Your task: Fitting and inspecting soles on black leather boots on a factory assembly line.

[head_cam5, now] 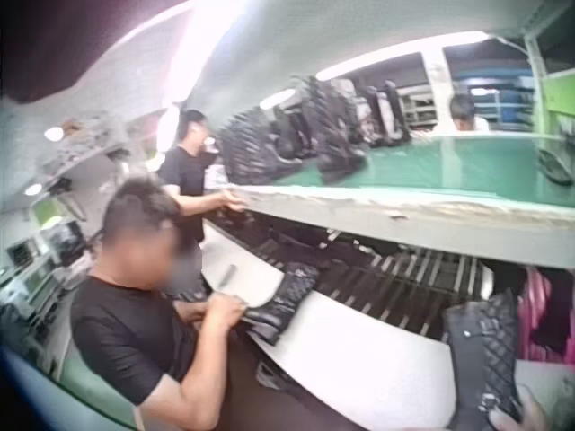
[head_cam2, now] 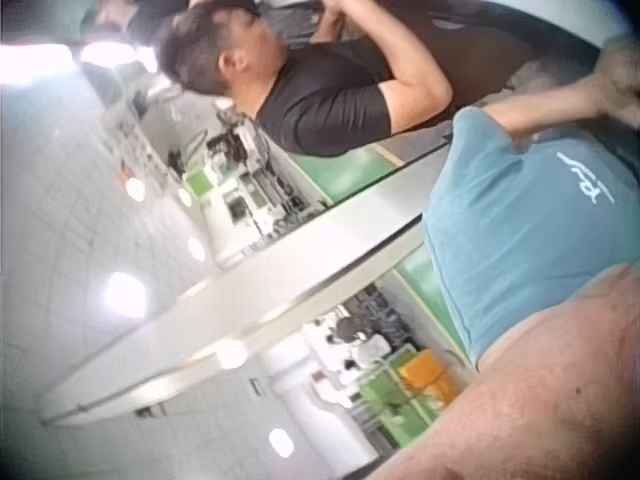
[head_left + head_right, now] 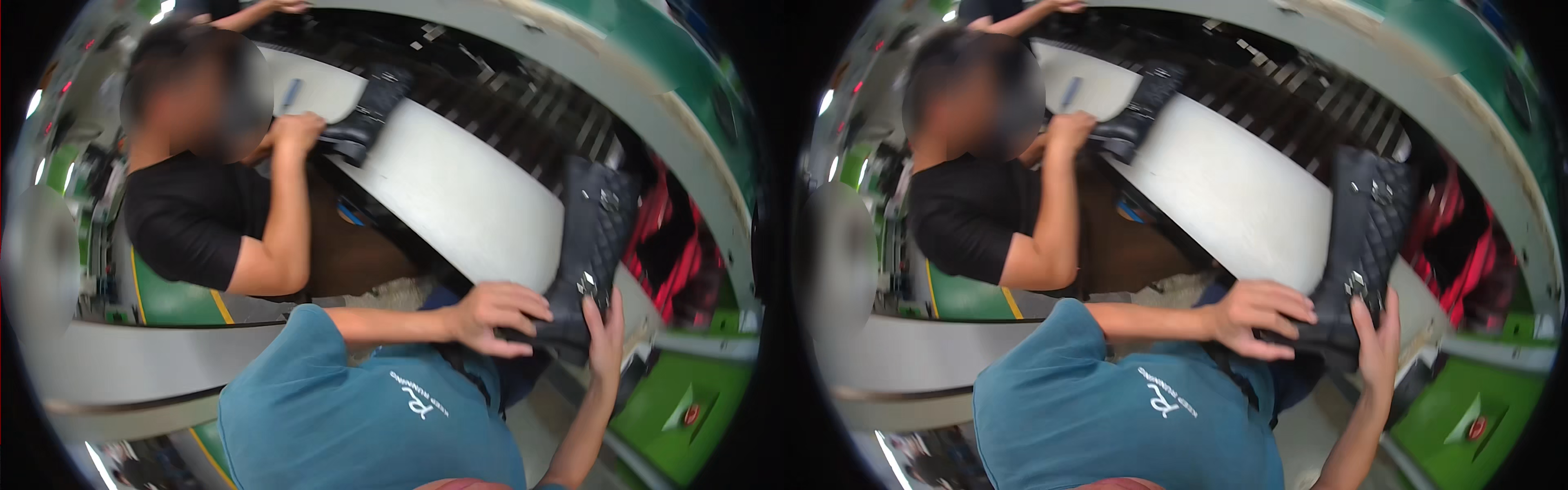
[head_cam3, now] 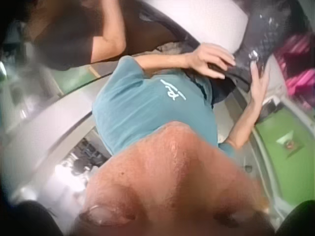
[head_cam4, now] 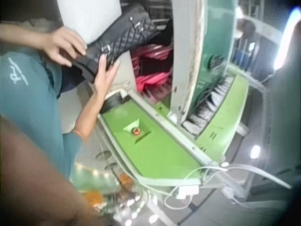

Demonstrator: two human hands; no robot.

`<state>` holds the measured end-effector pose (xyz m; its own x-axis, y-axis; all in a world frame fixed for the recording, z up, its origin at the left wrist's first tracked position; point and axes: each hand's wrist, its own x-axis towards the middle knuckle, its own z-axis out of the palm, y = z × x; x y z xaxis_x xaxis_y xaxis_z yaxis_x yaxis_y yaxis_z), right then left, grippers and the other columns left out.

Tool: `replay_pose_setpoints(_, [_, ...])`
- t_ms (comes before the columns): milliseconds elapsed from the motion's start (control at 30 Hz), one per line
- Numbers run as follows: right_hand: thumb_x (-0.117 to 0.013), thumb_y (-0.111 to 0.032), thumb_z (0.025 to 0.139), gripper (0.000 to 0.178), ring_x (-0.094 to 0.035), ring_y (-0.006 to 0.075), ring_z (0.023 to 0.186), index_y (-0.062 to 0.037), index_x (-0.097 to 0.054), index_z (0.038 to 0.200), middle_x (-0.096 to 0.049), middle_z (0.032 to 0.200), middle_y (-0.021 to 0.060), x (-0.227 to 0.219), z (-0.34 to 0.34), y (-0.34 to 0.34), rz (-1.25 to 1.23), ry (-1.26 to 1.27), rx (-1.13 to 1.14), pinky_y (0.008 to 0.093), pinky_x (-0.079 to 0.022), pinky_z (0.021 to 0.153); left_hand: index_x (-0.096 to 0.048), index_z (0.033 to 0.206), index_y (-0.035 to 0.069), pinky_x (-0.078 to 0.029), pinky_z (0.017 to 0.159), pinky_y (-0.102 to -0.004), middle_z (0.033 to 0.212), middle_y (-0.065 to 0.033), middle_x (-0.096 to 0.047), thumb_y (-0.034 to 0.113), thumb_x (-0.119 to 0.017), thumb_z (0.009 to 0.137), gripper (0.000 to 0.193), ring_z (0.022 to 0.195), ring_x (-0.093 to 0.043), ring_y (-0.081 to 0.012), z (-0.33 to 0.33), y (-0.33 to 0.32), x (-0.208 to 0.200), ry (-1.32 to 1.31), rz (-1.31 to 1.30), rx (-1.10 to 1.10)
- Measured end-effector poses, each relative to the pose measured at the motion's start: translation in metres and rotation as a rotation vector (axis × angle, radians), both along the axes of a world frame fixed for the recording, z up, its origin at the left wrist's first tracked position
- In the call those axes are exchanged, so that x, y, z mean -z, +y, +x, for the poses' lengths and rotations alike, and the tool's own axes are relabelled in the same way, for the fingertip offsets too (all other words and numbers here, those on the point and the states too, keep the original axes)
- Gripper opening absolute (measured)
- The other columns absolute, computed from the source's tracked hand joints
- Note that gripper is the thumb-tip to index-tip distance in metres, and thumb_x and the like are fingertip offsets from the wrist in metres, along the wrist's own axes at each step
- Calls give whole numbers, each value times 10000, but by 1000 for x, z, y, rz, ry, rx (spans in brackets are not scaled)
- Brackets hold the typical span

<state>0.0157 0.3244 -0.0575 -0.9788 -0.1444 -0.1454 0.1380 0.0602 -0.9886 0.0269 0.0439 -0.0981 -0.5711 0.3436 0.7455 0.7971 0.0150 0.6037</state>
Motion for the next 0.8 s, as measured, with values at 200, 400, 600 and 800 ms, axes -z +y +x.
replay_pose_setpoints(200, [-792,-136,999,645,-757,384,1204,63,-564,1568,-755,1325,256,-127,26,-13,556,536,-188,451,-556,1043,-817,1154,76,-555,1153,-617,1431,-205,-742,305,-896,914,341,1371,-679,-479,-1,9,-143,422,22,-106])
replay_pose_setpoints(400, [-892,-172,822,629,-728,473,997,39,-682,1376,-743,1115,238,-123,13,-22,790,797,-269,482,-571,846,-656,1327,45,-526,964,-460,1304,-180,-708,344,-924,705,740,1150,-714,-326,-34,21,-166,490,-508,-186])
replay_pose_setpoints(600, [-683,-680,1020,853,-664,256,1137,25,-635,1498,-704,1260,122,-50,8,30,291,611,184,430,-517,1018,-673,1049,66,-555,809,-462,930,-76,-677,429,-949,775,532,930,-729,-316,-53,-4,-170,284,-813,-188])
replay_pose_setpoints(800, [-358,-728,1140,881,-621,272,1253,66,-626,1410,-653,1325,159,4,-3,-32,175,725,369,393,-452,1117,-707,1153,75,-583,773,-441,969,-83,-689,499,-912,843,564,904,-735,-342,-59,-21,-176,244,-840,-208])
